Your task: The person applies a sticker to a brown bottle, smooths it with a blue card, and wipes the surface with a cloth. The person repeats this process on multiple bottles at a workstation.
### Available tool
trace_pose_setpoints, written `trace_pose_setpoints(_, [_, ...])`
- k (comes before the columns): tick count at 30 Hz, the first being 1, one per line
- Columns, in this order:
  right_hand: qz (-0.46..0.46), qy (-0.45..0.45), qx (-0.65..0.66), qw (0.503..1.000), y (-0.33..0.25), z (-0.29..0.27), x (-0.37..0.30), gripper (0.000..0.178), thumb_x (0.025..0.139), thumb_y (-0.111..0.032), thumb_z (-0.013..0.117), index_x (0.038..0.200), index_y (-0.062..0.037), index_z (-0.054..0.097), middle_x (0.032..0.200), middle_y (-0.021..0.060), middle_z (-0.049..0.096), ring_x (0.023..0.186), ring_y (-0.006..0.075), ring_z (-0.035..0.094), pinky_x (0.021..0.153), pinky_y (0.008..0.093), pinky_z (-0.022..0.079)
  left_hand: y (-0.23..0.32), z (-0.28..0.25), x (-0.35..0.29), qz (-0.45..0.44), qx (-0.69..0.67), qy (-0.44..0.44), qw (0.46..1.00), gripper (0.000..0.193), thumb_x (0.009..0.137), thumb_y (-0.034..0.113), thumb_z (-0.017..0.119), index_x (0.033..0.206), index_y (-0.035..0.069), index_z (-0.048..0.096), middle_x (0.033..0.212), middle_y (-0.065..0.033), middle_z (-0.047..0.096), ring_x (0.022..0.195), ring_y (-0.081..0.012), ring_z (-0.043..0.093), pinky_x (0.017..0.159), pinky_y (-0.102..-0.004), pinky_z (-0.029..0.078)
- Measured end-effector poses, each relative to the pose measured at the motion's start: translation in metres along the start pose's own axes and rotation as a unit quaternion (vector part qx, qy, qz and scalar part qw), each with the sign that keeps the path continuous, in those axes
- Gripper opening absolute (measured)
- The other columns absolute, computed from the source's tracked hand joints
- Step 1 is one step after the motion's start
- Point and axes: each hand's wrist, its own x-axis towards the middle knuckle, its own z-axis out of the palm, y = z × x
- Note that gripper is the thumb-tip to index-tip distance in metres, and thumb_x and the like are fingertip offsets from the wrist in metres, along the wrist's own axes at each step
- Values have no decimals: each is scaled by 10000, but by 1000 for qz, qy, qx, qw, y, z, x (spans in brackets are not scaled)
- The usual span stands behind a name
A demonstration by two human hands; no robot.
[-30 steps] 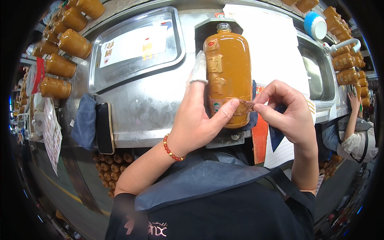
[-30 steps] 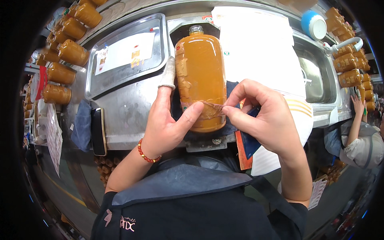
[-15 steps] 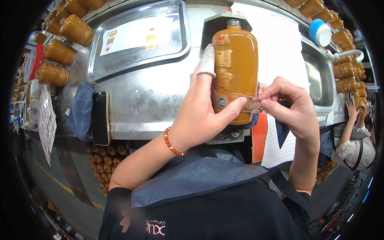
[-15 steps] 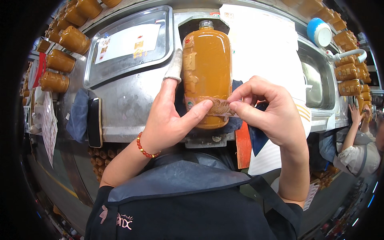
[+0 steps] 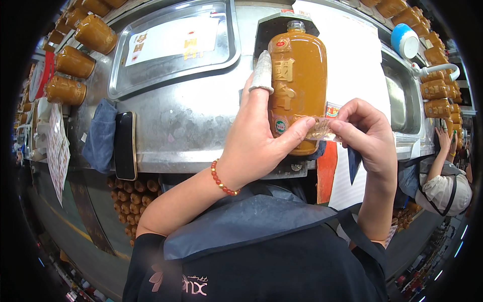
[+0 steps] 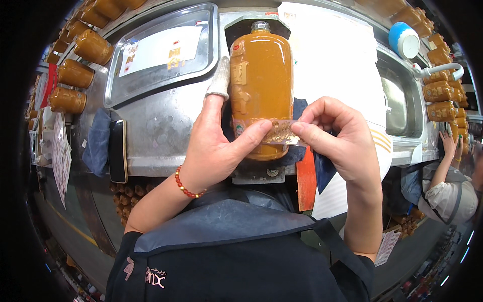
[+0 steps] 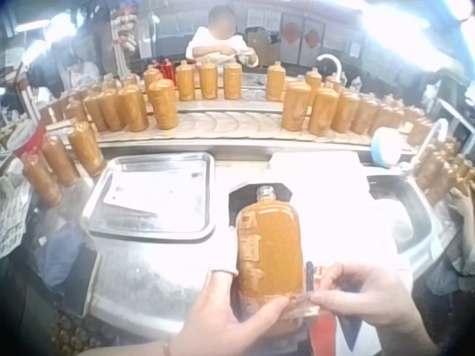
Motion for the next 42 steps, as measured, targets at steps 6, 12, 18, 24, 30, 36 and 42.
trace_pose_setpoints(6, [4,-1,43,999,18,-1,8,110,943,-85,765,934,-39,665,812,-28,665,729,25,594,673,173,465,2,6,-2,-6,-69,5,998,759,952,238,752,1488,-104,337,1440,-240,409,1331,-356,496,1092,-441,454])
trace_pose_setpoints(12, [-1,-2,101,995,31,2,14,101,943,-80,766,944,-43,671,837,-12,683,758,41,617,706,189,490,-2,6,-2,20,25,6,999,847,907,295,802,1489,-104,335,1437,-247,417,1324,-363,502,1099,-441,448])
trace_pose_setpoints(18, [-14,-13,113,993,34,-1,12,90,944,-73,762,957,-42,678,866,-7,695,781,47,631,729,196,508,3,7,-4,39,103,21,994,767,865,247,842,1403,-95,415,1337,-222,555,1234,-295,590,1048,-405,482])
trace_pose_setpoints(24, [-16,-19,113,993,33,-1,12,96,944,-77,763,965,-33,680,880,2,701,807,50,644,739,199,516,1,8,-1,33,29,10,999,835,856,251,836,1458,-96,373,1328,-223,504,1255,-325,556,1053,-419,481])
trace_pose_setpoints(30, [-18,-25,115,993,36,0,15,96,947,-82,761,968,-32,682,889,10,707,810,53,650,740,203,521,4,5,-3,12,73,-3,997,804,854,212,859,1449,-76,402,1325,-193,610,1225,-250,620,1061,-382,480])
trace_pose_setpoints(36, [-11,-5,146,989,48,-1,18,141,946,-85,763,1045,-27,681,898,12,715,821,54,655,747,200,518,16,4,2,163,278,-12,946,1182,709,395,955,1561,-79,287,1578,-331,319,1481,-420,371,1192,-455,353])
trace_pose_setpoints(42, [-6,57,140,988,57,0,13,259,962,-101,751,1184,1,663,935,11,710,834,36,638,757,187,504,12,-2,3,195,355,-48,913,1355,627,333,1000,1625,-53,168,1647,-345,191,1539,-471,266,1235,-474,292])
